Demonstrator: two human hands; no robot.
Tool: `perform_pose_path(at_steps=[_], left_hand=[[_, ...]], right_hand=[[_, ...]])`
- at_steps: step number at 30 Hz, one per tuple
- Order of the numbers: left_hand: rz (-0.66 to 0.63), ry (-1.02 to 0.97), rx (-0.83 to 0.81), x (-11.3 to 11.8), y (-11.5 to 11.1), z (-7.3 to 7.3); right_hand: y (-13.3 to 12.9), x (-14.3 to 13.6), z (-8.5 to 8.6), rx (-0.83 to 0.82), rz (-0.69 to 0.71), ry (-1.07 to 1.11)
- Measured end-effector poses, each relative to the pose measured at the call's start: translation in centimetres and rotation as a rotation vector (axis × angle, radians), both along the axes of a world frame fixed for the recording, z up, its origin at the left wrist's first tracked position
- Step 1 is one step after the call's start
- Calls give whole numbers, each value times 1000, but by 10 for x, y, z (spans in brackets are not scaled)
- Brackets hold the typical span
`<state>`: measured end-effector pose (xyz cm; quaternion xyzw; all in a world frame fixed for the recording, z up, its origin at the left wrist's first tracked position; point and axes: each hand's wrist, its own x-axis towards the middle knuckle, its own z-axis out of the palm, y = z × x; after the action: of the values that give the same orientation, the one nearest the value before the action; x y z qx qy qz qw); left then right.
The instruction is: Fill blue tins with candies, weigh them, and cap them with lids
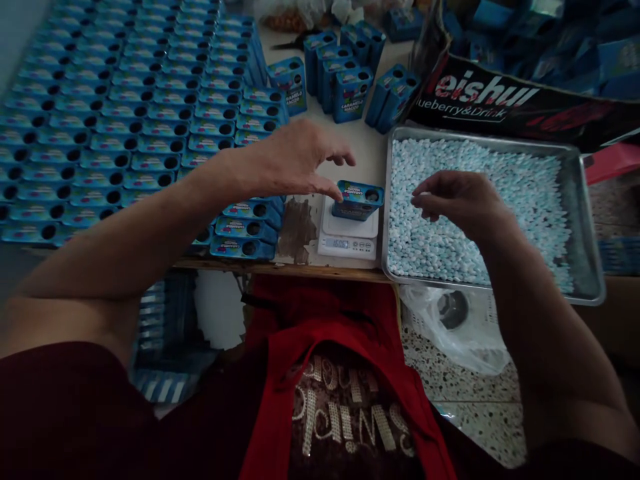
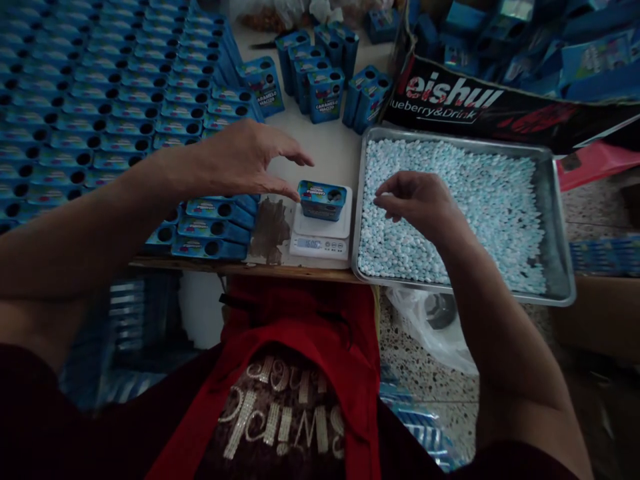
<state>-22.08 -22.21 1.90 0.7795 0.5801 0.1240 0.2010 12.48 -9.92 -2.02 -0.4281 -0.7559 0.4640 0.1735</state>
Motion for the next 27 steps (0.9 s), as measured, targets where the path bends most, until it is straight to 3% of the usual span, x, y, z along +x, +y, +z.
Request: perform_pose_path(at_steps=[4,8,12,15,18,21,23,27], left_hand=[[-22,-92,-2,6,-2,-16],[71,-187,40,25,-2,-55],[185,-380,27,44,11,-86],[177,-502,72,51,29,-79],[74,-367,262,62,45,-50],[-102,-115,397,84,58,-24],[-200,2,425,101,68,-19],[-294,97,428,123,91,-32]], right_hand=[[-18,-38,30,66,50,114],[-23,-56,41,122,39,177],[-3,-35,19,262,-42,50],[11,-4,-15,298,-109,-131],[8,12,-45,74,-291,63],[-2,3,-59,-279,-466,440],[-5,-9,-58,-491,-547,625],[-1,-25,-51,-927,-697,840]])
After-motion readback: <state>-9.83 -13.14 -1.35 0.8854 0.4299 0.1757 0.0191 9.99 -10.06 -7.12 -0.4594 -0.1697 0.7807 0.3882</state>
